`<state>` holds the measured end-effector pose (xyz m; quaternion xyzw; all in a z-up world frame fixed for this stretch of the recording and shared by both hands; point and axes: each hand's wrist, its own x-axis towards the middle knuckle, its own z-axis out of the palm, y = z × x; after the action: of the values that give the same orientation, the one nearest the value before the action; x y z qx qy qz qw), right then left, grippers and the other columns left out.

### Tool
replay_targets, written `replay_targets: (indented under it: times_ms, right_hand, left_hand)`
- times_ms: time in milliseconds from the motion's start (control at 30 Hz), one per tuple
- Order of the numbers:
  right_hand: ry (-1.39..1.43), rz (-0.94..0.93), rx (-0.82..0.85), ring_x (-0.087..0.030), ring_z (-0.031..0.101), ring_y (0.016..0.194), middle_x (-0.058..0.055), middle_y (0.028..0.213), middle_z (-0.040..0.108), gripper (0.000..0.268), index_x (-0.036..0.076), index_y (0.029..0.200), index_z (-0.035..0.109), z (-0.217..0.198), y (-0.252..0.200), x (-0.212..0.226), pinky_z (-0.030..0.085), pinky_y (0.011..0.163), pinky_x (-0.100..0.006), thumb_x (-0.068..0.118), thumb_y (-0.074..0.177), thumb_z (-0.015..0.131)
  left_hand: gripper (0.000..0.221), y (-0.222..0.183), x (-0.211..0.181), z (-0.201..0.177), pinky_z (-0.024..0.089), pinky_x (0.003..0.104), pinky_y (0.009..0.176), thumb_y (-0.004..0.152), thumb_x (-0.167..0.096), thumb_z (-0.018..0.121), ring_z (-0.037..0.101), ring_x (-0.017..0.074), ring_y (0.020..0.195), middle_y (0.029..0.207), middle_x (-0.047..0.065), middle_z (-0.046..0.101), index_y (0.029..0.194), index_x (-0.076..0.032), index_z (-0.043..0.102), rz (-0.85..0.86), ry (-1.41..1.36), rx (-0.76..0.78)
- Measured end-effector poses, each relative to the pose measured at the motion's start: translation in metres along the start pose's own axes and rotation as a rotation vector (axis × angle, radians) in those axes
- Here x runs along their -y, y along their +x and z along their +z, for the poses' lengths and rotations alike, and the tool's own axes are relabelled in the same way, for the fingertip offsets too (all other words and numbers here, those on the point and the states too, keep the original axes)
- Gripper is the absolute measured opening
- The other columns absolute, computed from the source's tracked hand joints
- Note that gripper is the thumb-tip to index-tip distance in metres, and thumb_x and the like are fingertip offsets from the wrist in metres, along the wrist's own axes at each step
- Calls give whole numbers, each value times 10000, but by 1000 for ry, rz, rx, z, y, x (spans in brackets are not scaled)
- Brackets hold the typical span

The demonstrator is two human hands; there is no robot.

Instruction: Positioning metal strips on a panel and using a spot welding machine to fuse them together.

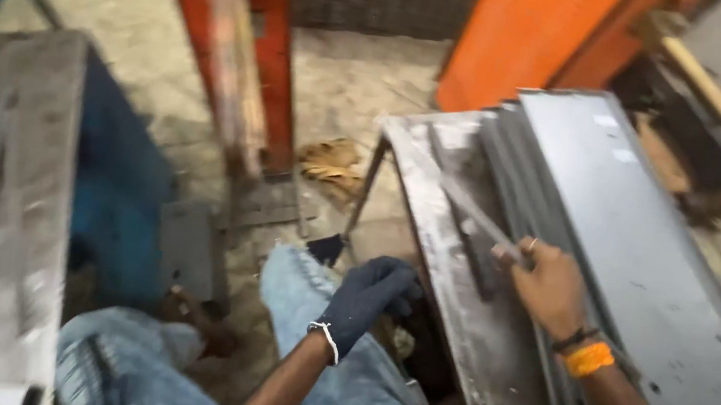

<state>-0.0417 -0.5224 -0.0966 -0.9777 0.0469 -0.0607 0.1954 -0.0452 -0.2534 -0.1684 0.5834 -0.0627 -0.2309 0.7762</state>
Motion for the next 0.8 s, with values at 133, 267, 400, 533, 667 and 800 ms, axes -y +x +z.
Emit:
replay_targets:
  times_ms: [133, 267, 400, 533, 667, 800]
  right_hand:
    - [-255, 27, -294, -408, 669, 749, -210, 904, 699, 299, 51, 1004, 771, -17, 26, -79, 516, 663, -506, 340, 981, 697]
    - [-319, 204, -210, -424, 691, 816, -218, 978, 709, 304, 93, 975, 793, 4, 42, -131, 538, 722, -529, 384, 977, 706]
    - [-245, 264, -33, -410, 713, 875, -201, 928, 745, 461, 48, 975, 748, 6, 60, -128, 556, 780, -504, 450, 778, 857]
    - [-202, 278, 69, -383, 731, 891, -189, 918, 760, 303, 88, 903, 779, 7, 87, -126, 571, 807, -485, 332, 742, 861]
    - [-202, 109, -34, -401, 727, 882, -194, 909, 753, 198, 95, 908, 785, 10, 110, -124, 575, 798, -465, 197, 739, 795]
    - [-74, 32, 58, -358, 713, 736, -212, 791, 730, 282, 26, 863, 757, -6, 125, -72, 571, 719, -463, 274, 749, 829]
  left_hand:
    - [388, 39, 12, 35, 566, 285, 671, 992, -332, 631, 686, 129, 742, 921, 88, 761, 1160, 13, 690, 10, 8, 130]
    - [399, 55, -4, 77, 560, 289, 632, 983, -341, 614, 698, 144, 693, 897, 89, 752, 1158, 12, 677, -36, 135, 235]
    - [422, 70, 5, 100, 567, 280, 623, 979, -346, 615, 696, 135, 676, 898, 86, 757, 1190, 15, 675, -63, 103, 262]
    - [462, 84, 25, 120, 550, 295, 602, 974, -349, 645, 673, 146, 652, 885, 87, 746, 1206, 48, 689, -104, 60, 298]
    - [516, 89, 24, 145, 558, 272, 647, 952, -378, 665, 679, 121, 741, 985, 60, 757, 1262, 35, 664, -134, 19, 306]
    - [611, 82, -6, 170, 565, 301, 703, 890, -379, 748, 666, 139, 874, 1108, 102, 711, 1355, -21, 577, -90, -61, 262]
